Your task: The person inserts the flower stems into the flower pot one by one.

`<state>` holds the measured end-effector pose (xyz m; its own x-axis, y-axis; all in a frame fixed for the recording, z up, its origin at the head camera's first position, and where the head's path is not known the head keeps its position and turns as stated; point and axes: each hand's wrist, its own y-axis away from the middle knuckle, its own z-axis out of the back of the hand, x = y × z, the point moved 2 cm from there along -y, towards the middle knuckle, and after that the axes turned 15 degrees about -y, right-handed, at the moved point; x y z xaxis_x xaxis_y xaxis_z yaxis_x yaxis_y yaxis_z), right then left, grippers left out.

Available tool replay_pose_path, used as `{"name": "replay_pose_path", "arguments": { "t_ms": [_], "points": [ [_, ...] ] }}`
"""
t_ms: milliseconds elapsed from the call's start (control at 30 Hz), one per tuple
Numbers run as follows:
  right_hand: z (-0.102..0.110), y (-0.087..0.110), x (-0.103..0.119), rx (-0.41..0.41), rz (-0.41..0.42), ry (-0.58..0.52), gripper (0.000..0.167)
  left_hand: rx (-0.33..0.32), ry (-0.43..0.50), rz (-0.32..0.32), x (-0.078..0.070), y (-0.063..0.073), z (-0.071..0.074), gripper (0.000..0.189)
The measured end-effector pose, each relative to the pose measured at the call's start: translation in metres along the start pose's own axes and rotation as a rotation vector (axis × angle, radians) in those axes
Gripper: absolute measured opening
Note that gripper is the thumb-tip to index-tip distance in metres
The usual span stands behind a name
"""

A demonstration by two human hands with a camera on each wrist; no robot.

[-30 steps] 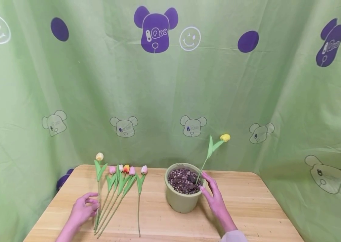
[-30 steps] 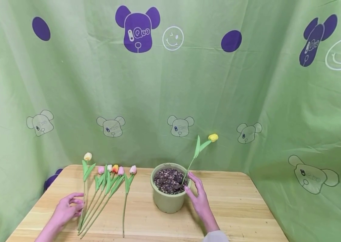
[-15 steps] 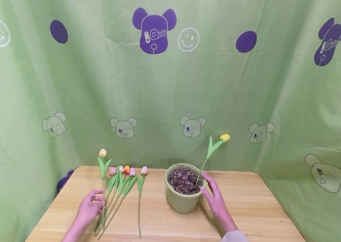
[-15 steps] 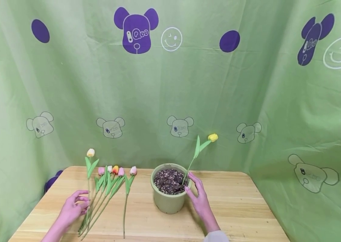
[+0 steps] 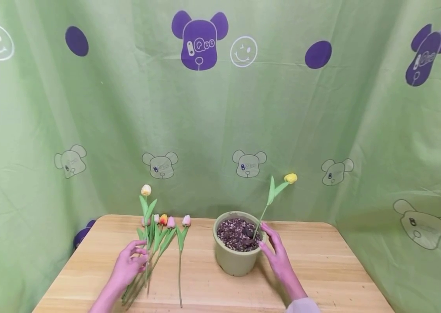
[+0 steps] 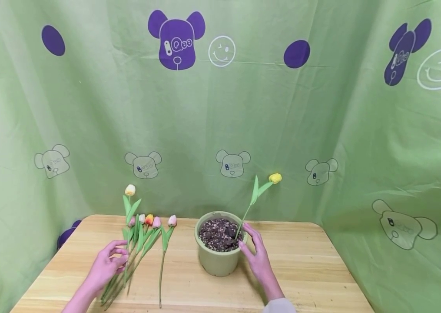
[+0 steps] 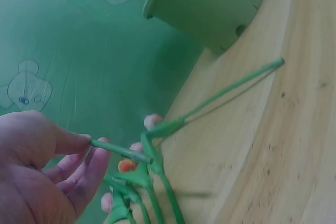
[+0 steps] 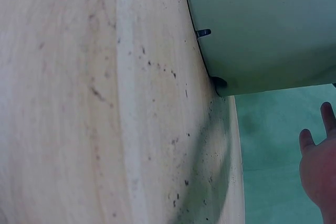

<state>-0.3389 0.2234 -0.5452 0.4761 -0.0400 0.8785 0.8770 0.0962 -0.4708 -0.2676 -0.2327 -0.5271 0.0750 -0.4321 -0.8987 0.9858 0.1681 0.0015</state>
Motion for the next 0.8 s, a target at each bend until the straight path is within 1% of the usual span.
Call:
{"name": "replay_pose_path", "arguments": {
  "t_ms": [167, 300, 600, 700, 800],
  "points": [
    [-0.001, 0.001, 0.0, 0.001, 0.006, -0.014, 0.053, 0.017, 0.053, -0.025, -0.008, -0.003, -0.012, 0.048],
    [-0.001, 0.0, -0.001, 0.004, 0.024, -0.015, 0.052, 0.03, 0.085, -0.031, -0.017, -0.003, -0.022, 0.048],
    [-0.003, 0.0, -0.001, -0.003, 0.049, -0.028, 0.051, 0.066, 0.117, -0.093, -0.038, 0.0, -0.039, 0.049],
    [-0.002, 0.001, 0.0, -0.003, 0.04, -0.037, 0.051, 0.075, 0.115, -0.118, -0.045, 0.0, -0.043, 0.048],
    [-0.001, 0.0, 0.0, -0.003, 0.014, -0.035, 0.051, 0.083, 0.116, -0.147, -0.054, -0.002, -0.048, 0.048]
  ]
}}
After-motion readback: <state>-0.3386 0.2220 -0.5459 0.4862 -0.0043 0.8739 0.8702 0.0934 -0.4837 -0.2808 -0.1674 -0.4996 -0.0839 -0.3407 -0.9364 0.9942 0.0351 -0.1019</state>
